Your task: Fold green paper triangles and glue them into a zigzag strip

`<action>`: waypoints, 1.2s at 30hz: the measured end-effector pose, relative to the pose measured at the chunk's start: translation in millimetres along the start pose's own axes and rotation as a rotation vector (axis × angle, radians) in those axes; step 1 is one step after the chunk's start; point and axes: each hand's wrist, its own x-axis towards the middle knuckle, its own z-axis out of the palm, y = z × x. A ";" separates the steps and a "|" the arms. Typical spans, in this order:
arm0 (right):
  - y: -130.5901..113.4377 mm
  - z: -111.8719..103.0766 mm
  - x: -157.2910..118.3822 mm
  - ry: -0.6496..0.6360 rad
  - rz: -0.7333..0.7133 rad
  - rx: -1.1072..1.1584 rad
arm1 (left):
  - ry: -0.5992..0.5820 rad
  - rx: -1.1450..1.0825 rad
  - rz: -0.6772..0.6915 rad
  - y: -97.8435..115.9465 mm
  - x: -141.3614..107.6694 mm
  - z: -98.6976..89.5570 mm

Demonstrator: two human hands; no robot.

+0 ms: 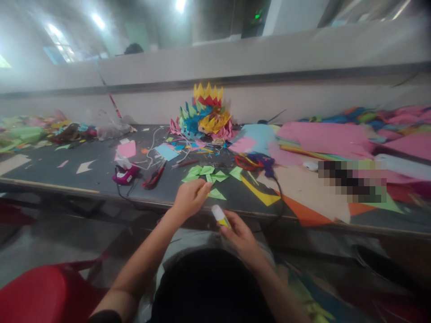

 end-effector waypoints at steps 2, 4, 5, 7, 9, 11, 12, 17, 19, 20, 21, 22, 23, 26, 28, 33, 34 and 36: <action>2.7 -1.5 0.9 0.018 -0.027 -0.022 | 0.053 -0.017 -0.063 -7.3 3.1 -4.3; 5.5 -3.5 1.8 0.034 -0.070 -0.036 | 0.097 -0.017 -0.146 -21.0 4.8 -7.2; 6.7 -4.5 2.2 0.038 -0.090 -0.037 | 0.115 0.004 -0.185 -30.2 5.1 -8.3; 8.1 -6.3 2.6 0.043 -0.112 -0.028 | 0.125 0.090 -0.240 -51.7 4.2 -10.1; 8.2 -7.7 2.6 0.046 -0.107 -0.003 | 0.131 0.198 -0.260 -74.1 1.4 -11.8; 7.6 -8.3 2.3 0.053 -0.090 0.028 | 0.144 0.294 -0.287 -93.3 -2.6 -13.3; 7.1 -8.4 2.2 0.060 -0.080 0.043 | 0.145 0.332 -0.301 -100.7 -4.6 -13.9; 6.1 -8.5 0.6 0.093 -0.025 0.119 | 0.199 0.419 -0.279 -107.8 -9.4 -11.0; 6.2 -8.7 -0.3 0.089 -0.013 0.149 | 0.273 0.373 -0.208 -96.0 -9.8 -6.5; 6.2 -8.7 -0.8 0.085 -0.005 0.157 | 0.293 0.313 -0.167 -87.2 -10.4 -3.6; 6.1 -8.7 -1.2 0.082 0.004 0.164 | 0.283 0.223 -0.128 -76.8 -11.3 -0.5; 5.9 -8.5 -1.6 0.078 0.013 0.169 | 0.231 0.112 -0.091 -65.2 -12.6 2.9; 5.6 -8.2 -2.0 0.074 0.019 0.177 | 0.141 -0.014 -0.074 -53.0 -14.2 6.2; 3.9 -6.8 -3.1 0.067 0.022 0.207 | -0.182 -0.358 -0.093 -18.5 -19.5 14.9; 2.3 -6.1 -3.9 0.055 0.017 0.220 | -0.334 -0.527 -0.106 -2.8 -22.0 18.5; 0.7 -7.2 -5.6 0.032 0.013 0.191 | -0.391 -0.709 -0.129 7.1 -24.2 19.6; 1.1 -7.5 -5.6 0.028 0.017 0.181 | -0.390 -0.713 -0.131 6.3 -24.4 19.1; 2.0 -7.3 -5.2 0.023 0.029 0.154 | -0.385 -0.711 -0.137 4.5 -25.0 18.6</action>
